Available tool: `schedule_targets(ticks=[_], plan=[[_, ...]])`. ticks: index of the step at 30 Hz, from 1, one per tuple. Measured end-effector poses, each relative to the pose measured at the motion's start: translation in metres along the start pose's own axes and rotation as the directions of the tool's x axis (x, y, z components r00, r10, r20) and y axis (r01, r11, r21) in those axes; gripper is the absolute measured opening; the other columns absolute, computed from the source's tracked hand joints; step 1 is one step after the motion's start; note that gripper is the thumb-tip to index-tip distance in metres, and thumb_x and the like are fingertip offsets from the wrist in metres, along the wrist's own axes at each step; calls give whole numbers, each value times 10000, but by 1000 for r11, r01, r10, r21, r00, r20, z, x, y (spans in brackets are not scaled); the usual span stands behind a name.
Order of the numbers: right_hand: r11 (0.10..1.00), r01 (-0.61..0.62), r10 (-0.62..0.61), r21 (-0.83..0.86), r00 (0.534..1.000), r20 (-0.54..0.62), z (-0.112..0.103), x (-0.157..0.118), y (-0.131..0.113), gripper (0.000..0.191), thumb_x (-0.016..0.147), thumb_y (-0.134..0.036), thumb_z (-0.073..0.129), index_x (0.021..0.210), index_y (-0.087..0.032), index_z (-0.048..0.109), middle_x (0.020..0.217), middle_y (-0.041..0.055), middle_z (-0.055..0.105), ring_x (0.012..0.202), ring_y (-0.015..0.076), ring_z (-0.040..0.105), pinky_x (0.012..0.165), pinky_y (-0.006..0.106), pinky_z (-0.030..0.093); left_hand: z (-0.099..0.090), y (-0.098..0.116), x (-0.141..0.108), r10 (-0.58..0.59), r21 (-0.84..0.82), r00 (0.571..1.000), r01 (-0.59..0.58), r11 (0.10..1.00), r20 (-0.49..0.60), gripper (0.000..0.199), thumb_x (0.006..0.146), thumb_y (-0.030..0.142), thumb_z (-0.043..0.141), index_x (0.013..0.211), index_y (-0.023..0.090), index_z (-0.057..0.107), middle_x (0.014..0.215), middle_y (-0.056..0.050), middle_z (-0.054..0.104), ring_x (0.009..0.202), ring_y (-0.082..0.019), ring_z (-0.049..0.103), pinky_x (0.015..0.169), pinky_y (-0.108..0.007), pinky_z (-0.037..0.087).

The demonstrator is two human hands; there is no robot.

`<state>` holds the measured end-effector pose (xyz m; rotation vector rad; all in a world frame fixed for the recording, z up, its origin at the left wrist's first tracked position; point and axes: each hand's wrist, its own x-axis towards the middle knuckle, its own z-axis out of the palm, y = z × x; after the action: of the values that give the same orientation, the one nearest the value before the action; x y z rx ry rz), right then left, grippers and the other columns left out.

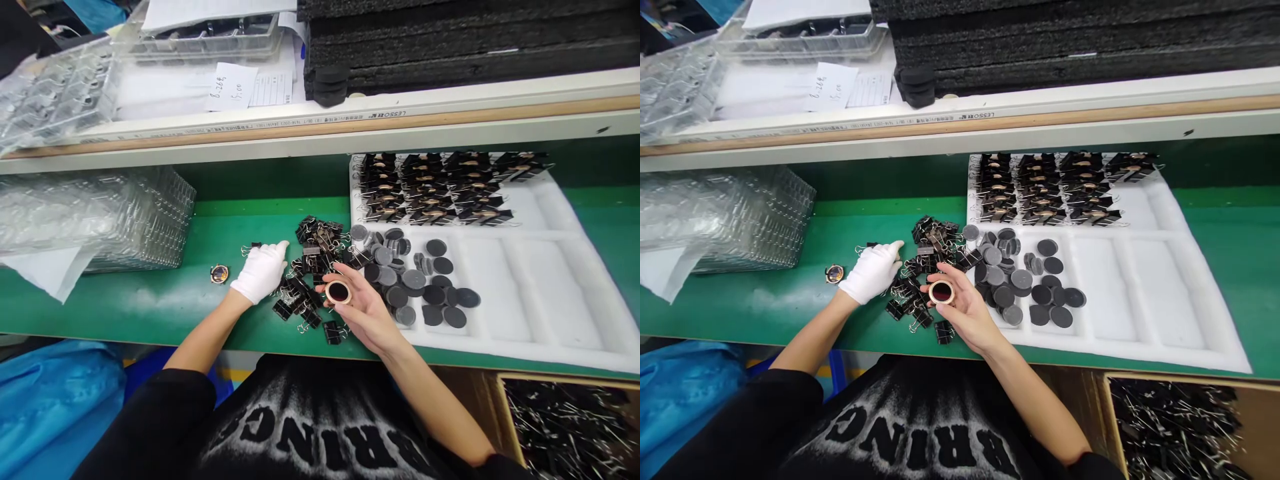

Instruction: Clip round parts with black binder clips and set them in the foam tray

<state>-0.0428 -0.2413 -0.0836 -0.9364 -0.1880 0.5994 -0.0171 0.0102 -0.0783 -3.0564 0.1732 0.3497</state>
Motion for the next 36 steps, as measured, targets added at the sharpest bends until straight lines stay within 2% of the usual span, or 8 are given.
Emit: schedule_targets(ticks=[3,7,10,16,21,26,31,36], plan=[[1000,-5,5,20,1000,-3,-1,-1,0,566,869,-217,801,1382,-350,603,1319,55,630,1204,246,659,908,332,579,-1,-5,-3,9,-52,1000,-9,999,1,434,1019,248,467,1434,131,519,1073,-125,729,995,-279,670,867,-390,462],[1000,-13,13,13,1000,-27,-1,-3,0,570,860,-224,807,1383,-326,603,1299,66,637,1198,258,658,899,342,587,-8,-14,-6,-54,15,995,55,998,-84,498,964,395,601,1404,165,568,1264,-160,659,1091,-330,616,859,-421,453],[999,-13,14,32,1000,-22,-1,-3,0,565,867,-211,800,1383,-331,604,1296,60,636,1204,254,657,895,329,585,-11,-20,-3,-49,61,998,51,997,-34,513,917,474,664,1333,174,636,1290,-165,637,1095,-345,598,853,-433,442],[998,-26,27,61,999,-26,1,-4,2,553,874,-191,793,1372,-352,614,1297,50,637,1209,242,656,896,317,584,-15,-20,-5,39,75,999,-38,996,-11,415,963,505,602,1248,213,684,1201,-134,676,1052,-324,599,842,-432,417],[998,-34,37,61,998,-42,-2,-5,2,553,879,-194,787,1380,-344,606,1291,53,636,1211,249,653,897,328,587,-10,-16,-20,76,155,997,-70,985,-31,495,1025,532,468,1353,195,623,1205,-180,654,1071,-364,570,826,-471,389],[997,-56,57,56,998,-26,0,-3,2,542,891,-207,780,1383,-351,604,1306,55,627,1207,249,653,902,331,581,-5,-19,-19,59,138,996,-50,989,-64,460,1012,523,519,1313,197,640,1206,-163,671,1094,-345,589,863,-467,380],[997,-61,63,46,998,-30,4,0,2,549,872,-231,799,1373,-335,599,1286,64,634,1194,261,657,884,345,580,-21,-12,-2,79,224,996,-88,971,48,388,1016,455,524,1043,114,708,951,-181,697,934,-347,650,768,-433,370],[997,-59,61,42,998,-35,5,-3,3,562,873,-239,795,1385,-337,585,1306,69,630,1202,265,651,898,358,583,-30,-5,13,103,263,986,-135,955,133,367,1023,356,487,961,77,717,911,-209,712,887,-366,684,716,-420,361]])
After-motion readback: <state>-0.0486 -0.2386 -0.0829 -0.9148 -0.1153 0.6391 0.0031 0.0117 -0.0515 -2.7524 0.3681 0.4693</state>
